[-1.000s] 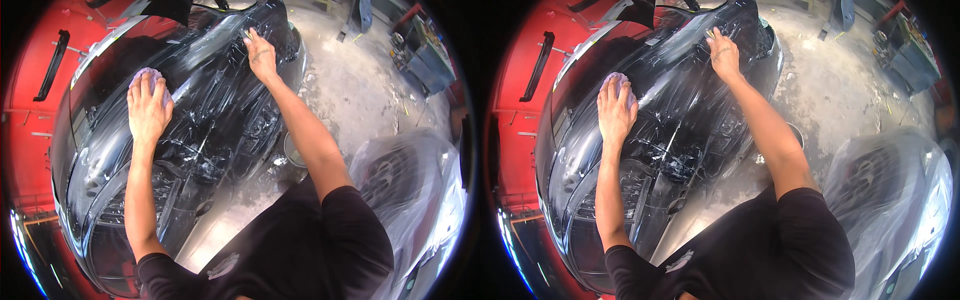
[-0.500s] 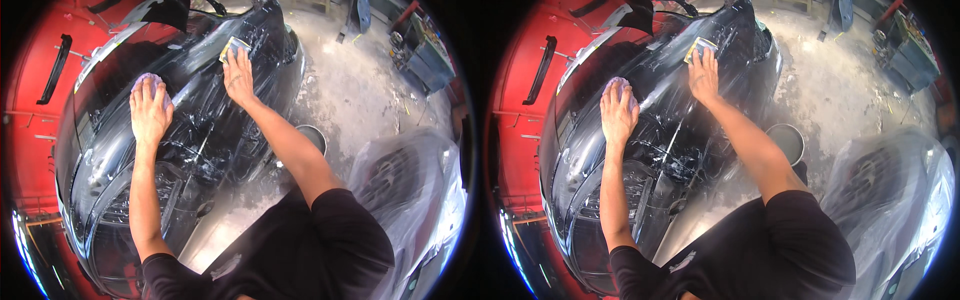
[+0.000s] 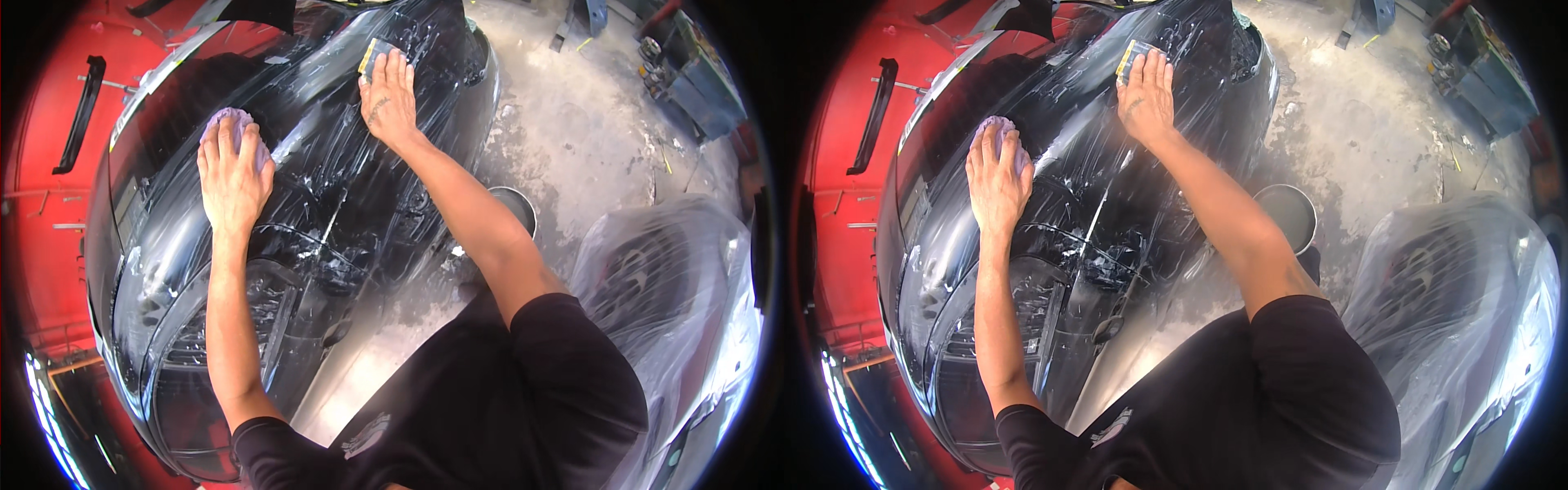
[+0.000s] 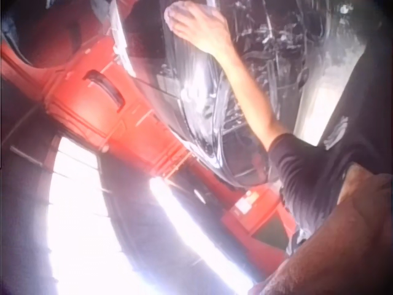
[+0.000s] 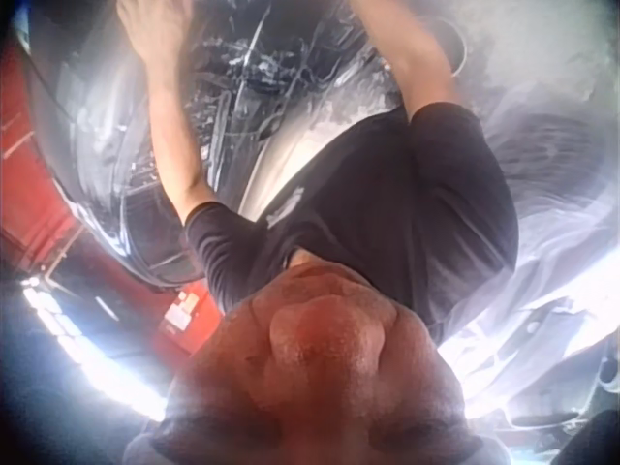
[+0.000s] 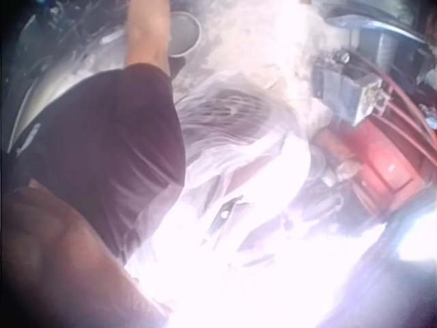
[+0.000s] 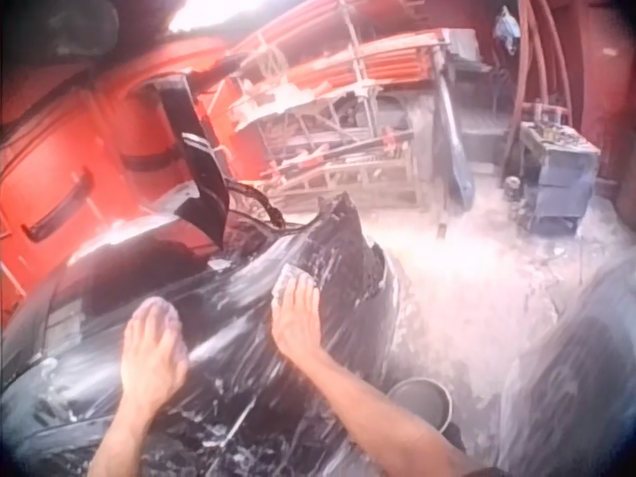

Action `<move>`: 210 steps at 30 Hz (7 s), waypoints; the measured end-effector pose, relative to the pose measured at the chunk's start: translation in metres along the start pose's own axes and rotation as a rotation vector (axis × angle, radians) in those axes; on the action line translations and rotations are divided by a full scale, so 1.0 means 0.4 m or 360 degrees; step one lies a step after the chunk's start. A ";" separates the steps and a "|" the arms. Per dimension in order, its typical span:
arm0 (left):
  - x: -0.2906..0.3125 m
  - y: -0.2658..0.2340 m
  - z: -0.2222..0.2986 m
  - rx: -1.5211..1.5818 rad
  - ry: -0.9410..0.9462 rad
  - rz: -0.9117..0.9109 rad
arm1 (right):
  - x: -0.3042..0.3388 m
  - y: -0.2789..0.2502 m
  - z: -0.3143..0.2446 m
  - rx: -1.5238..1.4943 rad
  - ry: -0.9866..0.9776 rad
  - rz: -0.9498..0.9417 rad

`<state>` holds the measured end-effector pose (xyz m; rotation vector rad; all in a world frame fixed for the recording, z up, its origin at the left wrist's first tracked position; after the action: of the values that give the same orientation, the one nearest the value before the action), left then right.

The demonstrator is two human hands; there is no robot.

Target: The person scrubs the rear trunk and roof of a black car using a yellow sponge and a purple cloth. They repeatedly dip the sponge into a bucket of water and wipe the soapy surface, moving from the trunk lid to the rear window and roof area.

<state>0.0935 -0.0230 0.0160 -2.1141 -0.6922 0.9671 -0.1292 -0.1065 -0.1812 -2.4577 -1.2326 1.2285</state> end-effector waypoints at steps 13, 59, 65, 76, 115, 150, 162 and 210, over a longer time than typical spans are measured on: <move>0.005 -0.007 0.002 0.0054 -0.0049 -0.0069 | -0.029 0.022 0.015 -0.0123 0.0299 0.0263; 0.002 -0.008 0.013 0.0000 -0.0006 -0.0065 | 0.242 -0.045 0.107 -0.0185 -0.0031 -0.0335; -0.032 0.021 0.022 0.0008 0.0001 -0.0046 | -0.196 -0.041 0.433 -0.0120 0.0099 0.0163; -0.043 0.005 0.027 -0.0004 -0.0016 -0.0072 | -0.330 -0.056 0.568 -0.0065 -0.0013 -0.0073; -0.030 0.033 0.020 -0.0092 0.0091 0.0063 | 0.033 -0.054 0.305 -0.0329 0.0403 0.0182; -0.024 0.046 0.006 -0.0168 0.0124 -0.0003 | 0.129 0.008 0.679 -0.0669 0.0911 0.0381; -0.024 0.046 0.012 -0.0112 0.0158 -0.0006 | 0.148 -0.030 0.546 -0.0719 0.0733 0.0298; -0.025 0.049 0.006 -0.0167 0.0194 0.0025 | 0.368 0.038 0.615 -0.0891 0.1187 0.0204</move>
<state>0.0892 -0.0412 0.0041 -2.2525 -0.6788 0.8178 -0.2467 -0.0666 -0.4403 -2.9500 -1.2905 -0.1157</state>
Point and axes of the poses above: each hand's wrist, its own x-axis away from the middle knuckle, its own y-axis out of the palm, z = x × y, the point moved 2 cm from there along -x, towards the middle knuckle, and after that the axes turned 5 degrees about -y, right-handed, at the moved point
